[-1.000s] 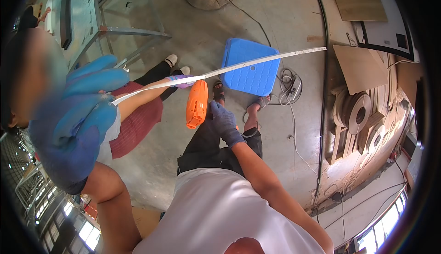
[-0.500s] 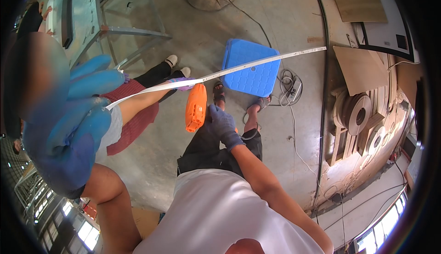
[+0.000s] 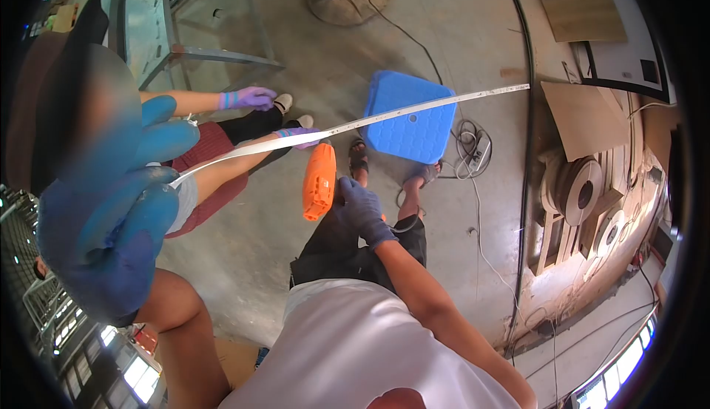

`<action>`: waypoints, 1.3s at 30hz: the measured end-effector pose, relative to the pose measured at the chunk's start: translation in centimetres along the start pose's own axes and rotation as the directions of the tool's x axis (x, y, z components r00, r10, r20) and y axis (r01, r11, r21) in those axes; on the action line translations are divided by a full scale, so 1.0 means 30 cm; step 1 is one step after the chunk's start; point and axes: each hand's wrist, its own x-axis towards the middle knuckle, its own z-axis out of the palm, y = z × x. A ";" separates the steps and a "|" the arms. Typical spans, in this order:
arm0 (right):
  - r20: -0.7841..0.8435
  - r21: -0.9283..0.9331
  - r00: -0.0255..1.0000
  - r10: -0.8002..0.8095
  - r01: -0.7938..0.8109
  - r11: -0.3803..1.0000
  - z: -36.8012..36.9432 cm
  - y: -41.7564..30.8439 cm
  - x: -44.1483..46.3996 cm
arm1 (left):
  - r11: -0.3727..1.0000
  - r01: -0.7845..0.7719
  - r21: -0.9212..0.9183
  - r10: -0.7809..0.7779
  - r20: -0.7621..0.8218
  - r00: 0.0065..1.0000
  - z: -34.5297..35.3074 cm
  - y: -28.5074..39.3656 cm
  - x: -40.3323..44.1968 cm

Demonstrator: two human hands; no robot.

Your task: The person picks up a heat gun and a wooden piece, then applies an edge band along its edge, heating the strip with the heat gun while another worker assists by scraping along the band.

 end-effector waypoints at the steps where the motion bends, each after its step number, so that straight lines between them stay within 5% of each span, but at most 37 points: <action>1: 0.001 0.001 1.000 0.001 -0.001 1.000 0.001 0.001 -0.002 | 1.000 -0.008 0.006 0.008 0.007 1.000 -0.004 -0.003 0.001; 10: 0.014 0.021 1.000 -0.027 0.027 0.999 0.010 -0.018 -0.002 | 0.997 -0.004 0.077 -0.019 0.299 0.954 -0.087 0.024 0.015; 15: 0.026 0.002 0.997 -0.069 0.069 0.998 0.010 -0.037 0.004 | 0.908 -0.417 -0.044 0.403 0.364 0.840 -0.122 -0.039 0.021; 18: -0.014 0.013 0.998 -0.053 0.054 0.998 0.024 -0.035 0.003 | 0.860 -0.507 -0.053 0.493 0.340 0.801 -0.130 -0.032 0.030; 22: -0.026 0.007 0.997 -0.068 0.068 0.998 0.024 -0.034 -0.004 | 0.771 -0.540 -0.337 0.618 0.197 0.761 -0.087 -0.145 0.060; 34: -0.014 0.032 0.999 -0.046 0.047 0.998 -0.080 0.014 -0.108 | 0.931 -0.244 0.271 0.181 0.237 0.954 -0.209 0.068 -0.128; 39: 0.029 -0.037 0.998 -0.050 0.051 0.998 -0.185 0.069 -0.142 | 0.984 0.179 0.009 -0.179 0.033 0.983 -0.211 0.086 -0.244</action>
